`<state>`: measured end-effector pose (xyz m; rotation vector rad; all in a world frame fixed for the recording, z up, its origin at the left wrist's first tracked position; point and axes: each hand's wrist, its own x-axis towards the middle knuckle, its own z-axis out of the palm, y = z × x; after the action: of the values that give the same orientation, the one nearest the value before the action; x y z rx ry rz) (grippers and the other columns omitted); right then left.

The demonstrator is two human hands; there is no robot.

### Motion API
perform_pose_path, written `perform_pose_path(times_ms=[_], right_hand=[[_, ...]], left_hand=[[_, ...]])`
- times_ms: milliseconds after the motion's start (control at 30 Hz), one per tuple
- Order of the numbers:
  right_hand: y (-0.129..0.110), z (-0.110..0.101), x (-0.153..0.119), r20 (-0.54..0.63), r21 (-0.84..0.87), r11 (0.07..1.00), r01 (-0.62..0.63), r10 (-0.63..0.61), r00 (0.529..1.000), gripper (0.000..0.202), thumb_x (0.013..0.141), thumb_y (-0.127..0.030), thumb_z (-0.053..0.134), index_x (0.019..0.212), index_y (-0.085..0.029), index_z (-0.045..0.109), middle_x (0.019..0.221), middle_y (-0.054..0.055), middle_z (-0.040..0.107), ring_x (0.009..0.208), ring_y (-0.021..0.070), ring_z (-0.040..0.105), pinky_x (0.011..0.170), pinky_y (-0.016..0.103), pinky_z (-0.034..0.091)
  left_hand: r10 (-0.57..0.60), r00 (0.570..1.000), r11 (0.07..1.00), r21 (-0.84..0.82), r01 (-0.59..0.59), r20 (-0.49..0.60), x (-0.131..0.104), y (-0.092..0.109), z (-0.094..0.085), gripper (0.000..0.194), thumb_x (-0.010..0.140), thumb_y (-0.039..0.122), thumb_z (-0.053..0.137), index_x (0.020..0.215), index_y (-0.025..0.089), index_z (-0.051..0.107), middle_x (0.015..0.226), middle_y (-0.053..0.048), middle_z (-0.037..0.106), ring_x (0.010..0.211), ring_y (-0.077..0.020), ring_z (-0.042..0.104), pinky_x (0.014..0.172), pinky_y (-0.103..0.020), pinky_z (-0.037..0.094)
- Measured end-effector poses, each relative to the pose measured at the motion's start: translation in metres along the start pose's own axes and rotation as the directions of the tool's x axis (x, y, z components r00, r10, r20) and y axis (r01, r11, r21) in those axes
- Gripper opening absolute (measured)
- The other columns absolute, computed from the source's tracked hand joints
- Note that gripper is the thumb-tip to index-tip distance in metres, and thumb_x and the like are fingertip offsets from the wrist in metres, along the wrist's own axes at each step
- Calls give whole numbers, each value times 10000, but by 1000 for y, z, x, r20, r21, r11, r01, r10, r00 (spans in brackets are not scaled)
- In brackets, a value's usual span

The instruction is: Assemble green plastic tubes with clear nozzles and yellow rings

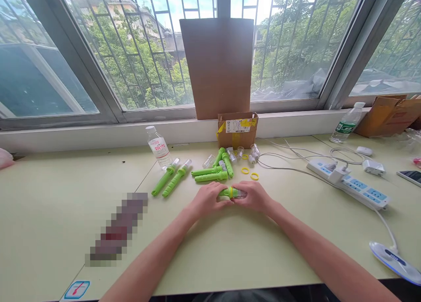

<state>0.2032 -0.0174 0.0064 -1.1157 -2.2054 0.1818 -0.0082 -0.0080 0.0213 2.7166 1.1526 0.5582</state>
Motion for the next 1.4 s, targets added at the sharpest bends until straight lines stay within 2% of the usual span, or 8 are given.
perform_pose_path(times_ms=[133, 267, 533, 700, 900, 1067, 1267, 1400], right_hand=[[-1, 0, -1, 4, -71, 997, 25, -25, 1000, 221, 736, -362, 636, 896, -214, 674, 660, 3, 594, 556, 104, 460, 525, 216, 281], [-3, -1, -1, 20, -115, 992, 44, -42, 999, 231, 737, -349, 633, 926, -222, 666, 662, 0, 595, 561, 106, 464, 527, 220, 268], [-5, 1, -3, 73, -104, 992, 68, -61, 995, 262, 770, -381, 617, 973, -219, 655, 699, 26, 630, 594, 129, 514, 543, 232, 287], [-3, 0, -4, 91, -76, 996, 55, -48, 995, 256, 782, -380, 609, 980, -223, 651, 741, 34, 652, 626, 140, 542, 563, 233, 309], [-8, -4, -3, 113, 32, 999, 7, -10, 994, 198, 760, -314, 620, 925, -210, 653, 701, 9, 642, 617, 129, 524, 571, 223, 327], [-9, -3, 0, 77, 91, 995, -28, 21, 997, 154, 747, -326, 625, 821, -195, 657, 633, -9, 609, 573, 111, 474, 550, 215, 320], [-4, 1, 1, -33, -10, 1000, 30, -30, 999, 229, 731, -324, 615, 920, -208, 671, 651, 3, 605, 560, 108, 467, 545, 218, 304], [-1, 2, 0, -33, -137, 986, 100, -105, 994, 245, 755, -349, 586, 942, -212, 665, 649, 9, 601, 552, 107, 468, 530, 223, 271]], left_hand=[[-76, 994, 965, -245, 92, 72, 1, 1, -10, 387, 853, 479, 492, 1104, 212, 614, 1014, -39, 674, 905, -193, 603, 764, -278, 462], [-93, 989, 942, -313, 124, 110, 1, -1, -14, 366, 857, 453, 492, 1093, 208, 629, 1042, -34, 674, 924, -190, 603, 799, -277, 462], [-71, 997, 970, -231, 72, 13, -1, -2, -3, 262, 765, 328, 618, 987, 189, 599, 902, -32, 647, 806, -186, 592, 680, -283, 470], [-64, 997, 984, -167, 54, -51, -3, -2, 7, 236, 752, 234, 609, 973, 186, 544, 935, -42, 628, 822, -187, 590, 687, -291, 470], [86, 983, 996, 17, -84, -165, -2, 0, 13, 180, 733, 90, 526, 883, 187, 502, 843, -31, 604, 785, -179, 561, 657, -278, 445], [203, 957, 971, 171, -168, -209, 0, 2, 14, 94, 801, 110, 471, 848, 191, 484, 815, -34, 599, 773, -186, 543, 647, -291, 431], [145, 981, 987, 94, -134, -130, -2, 8, -1, 352, 794, 255, 578, 1125, 190, 479, 1041, -75, 628, 959, -233, 567, 788, -351, 462], [91, 994, 995, 44, -89, -52, -3, 8, -10, 327, 845, 373, 526, 1118, 193, 543, 1021, -75, 648, 939, -231, 591, 785, -343, 470]])
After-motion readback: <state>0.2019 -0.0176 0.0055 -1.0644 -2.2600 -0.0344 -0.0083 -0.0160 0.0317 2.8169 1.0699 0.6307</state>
